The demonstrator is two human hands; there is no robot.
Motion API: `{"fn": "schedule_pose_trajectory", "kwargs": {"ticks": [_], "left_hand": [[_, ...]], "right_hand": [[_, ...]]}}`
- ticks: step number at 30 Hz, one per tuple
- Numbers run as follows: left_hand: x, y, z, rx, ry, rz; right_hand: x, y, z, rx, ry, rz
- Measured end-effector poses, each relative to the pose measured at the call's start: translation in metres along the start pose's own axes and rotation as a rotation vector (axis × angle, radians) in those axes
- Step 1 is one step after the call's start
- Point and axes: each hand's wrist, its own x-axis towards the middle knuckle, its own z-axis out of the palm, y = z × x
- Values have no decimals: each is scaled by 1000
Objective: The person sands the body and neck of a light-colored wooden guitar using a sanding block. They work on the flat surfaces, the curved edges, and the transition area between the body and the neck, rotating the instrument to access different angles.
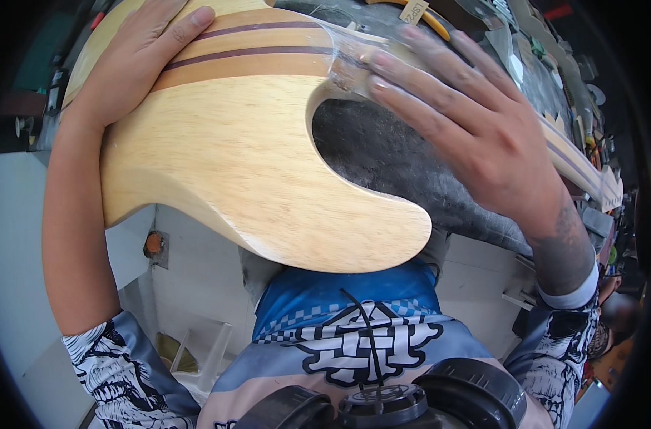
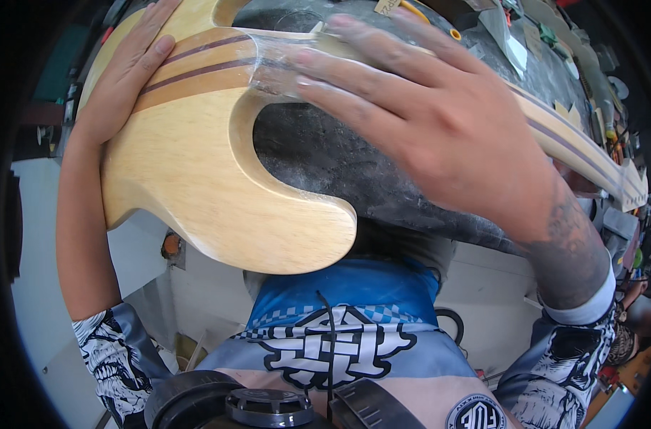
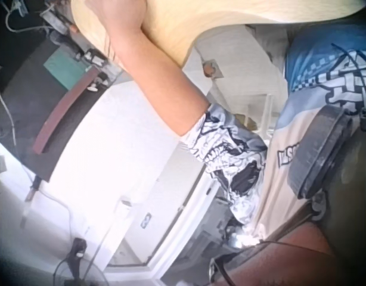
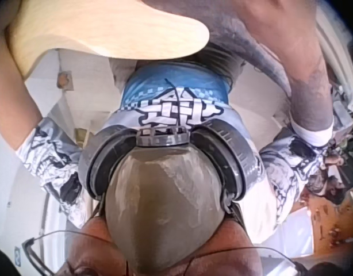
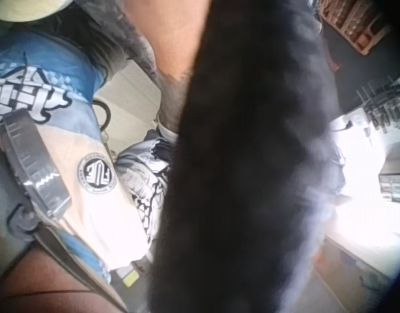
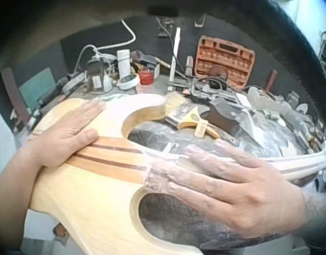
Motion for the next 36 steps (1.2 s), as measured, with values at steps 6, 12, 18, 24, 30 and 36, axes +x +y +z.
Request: {"fn": "schedule_pose_trajectory", "kwargs": {"ticks": [6,12,18,24,30,36], "left_hand": [[-3,-2,0,17,-19,-37],[2,-27,8,46,-16,26],[-5,0,2,23,-14,-47],[-1,-8,-1,52,-87,-122],[0,-15,5,39,-39,-102],[1,-44,31,12,153,76]], "right_hand": [[23,-9,2,117,36,89],[-5,1,-11,49,-41,88],[24,-16,12,165,143,154],[-5,-14,2,114,79,220],[15,-43,6,128,168,453],[38,-48,18,112,253,403]]}}
